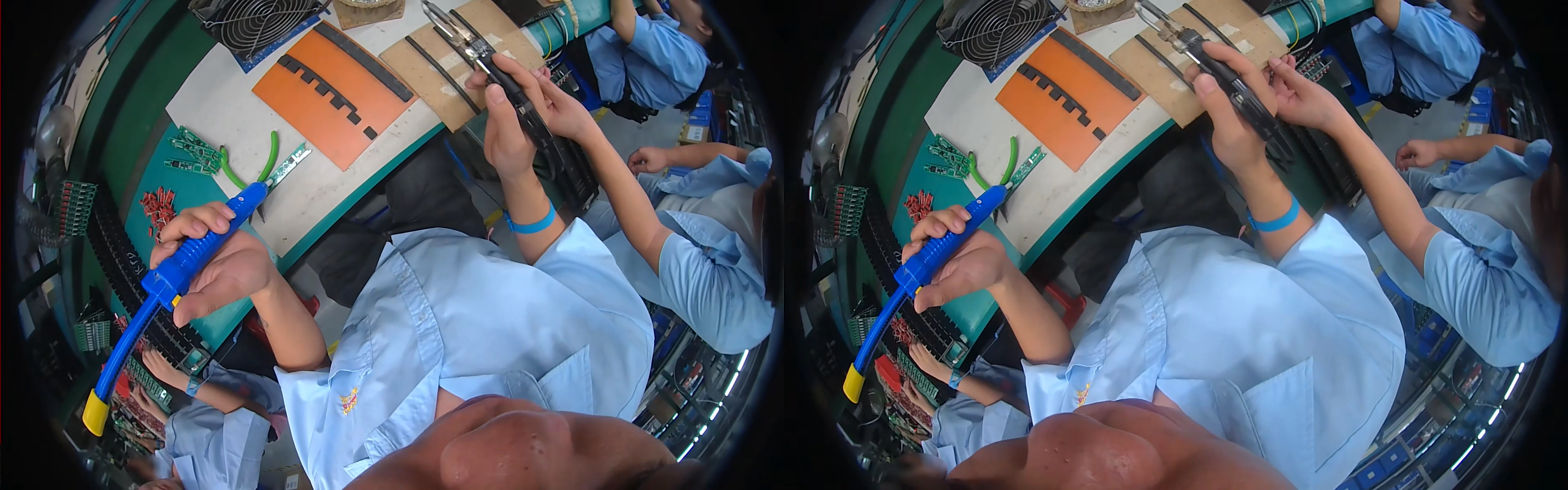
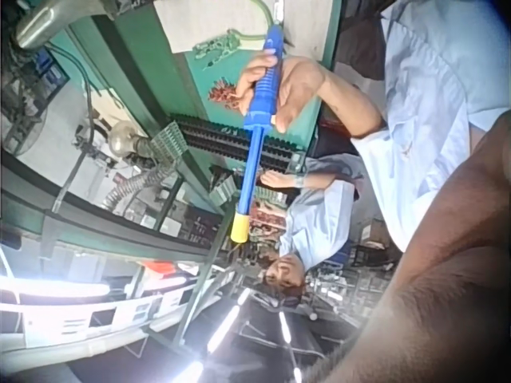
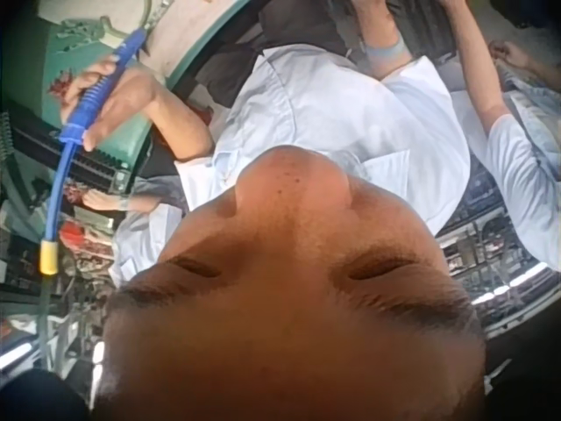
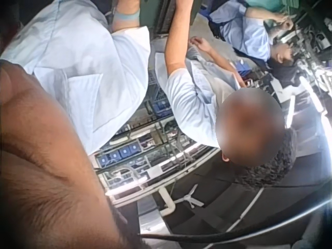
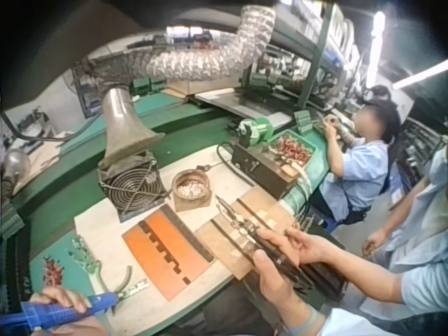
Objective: Soldering and desoldering electronic components on a printed circuit board at a workstation.
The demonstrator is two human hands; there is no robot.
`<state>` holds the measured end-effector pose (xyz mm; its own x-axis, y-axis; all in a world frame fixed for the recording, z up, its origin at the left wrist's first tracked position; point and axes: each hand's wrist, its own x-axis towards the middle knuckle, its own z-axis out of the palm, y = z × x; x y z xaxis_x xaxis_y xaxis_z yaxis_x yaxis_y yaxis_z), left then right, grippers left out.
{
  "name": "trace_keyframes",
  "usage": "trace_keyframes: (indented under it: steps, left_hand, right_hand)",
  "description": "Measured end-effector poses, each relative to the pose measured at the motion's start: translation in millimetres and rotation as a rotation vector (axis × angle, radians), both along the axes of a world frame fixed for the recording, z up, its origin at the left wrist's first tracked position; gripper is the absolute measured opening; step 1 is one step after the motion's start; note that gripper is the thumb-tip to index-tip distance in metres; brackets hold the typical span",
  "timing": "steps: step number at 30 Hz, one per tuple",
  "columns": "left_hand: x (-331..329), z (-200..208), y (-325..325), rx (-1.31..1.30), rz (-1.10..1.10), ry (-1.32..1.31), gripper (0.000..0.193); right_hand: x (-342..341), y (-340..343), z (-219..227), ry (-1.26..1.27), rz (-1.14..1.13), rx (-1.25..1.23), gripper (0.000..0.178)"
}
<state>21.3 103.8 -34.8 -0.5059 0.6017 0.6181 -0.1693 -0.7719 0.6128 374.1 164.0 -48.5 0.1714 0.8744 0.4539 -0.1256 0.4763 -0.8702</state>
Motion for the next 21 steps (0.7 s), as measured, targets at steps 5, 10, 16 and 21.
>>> trace_keyframes:
  steps: [5, 10, 16, 21]
  left_hand:
    - [0, 0, 0, -0.009, 0.008, -0.007, 0.093]
    - [-2, 0, 1, -0.007, -0.017, 0.022, 0.092]
    - [-3, -1, 0, 0.009, -0.020, -0.010, 0.092]
    - [-2, 0, 1, 0.010, -0.017, 0.007, 0.092]
  right_hand:
    - [2, -1, -5, 0.109, 0.051, 0.034, 0.040]
    - [-5, -8, -10, 0.052, 0.114, -0.026, 0.041]
    - [-1, -3, -13, 0.116, 0.119, -0.036, 0.040]
    - [10, 16, -10, 0.105, 0.077, 0.053, 0.039]
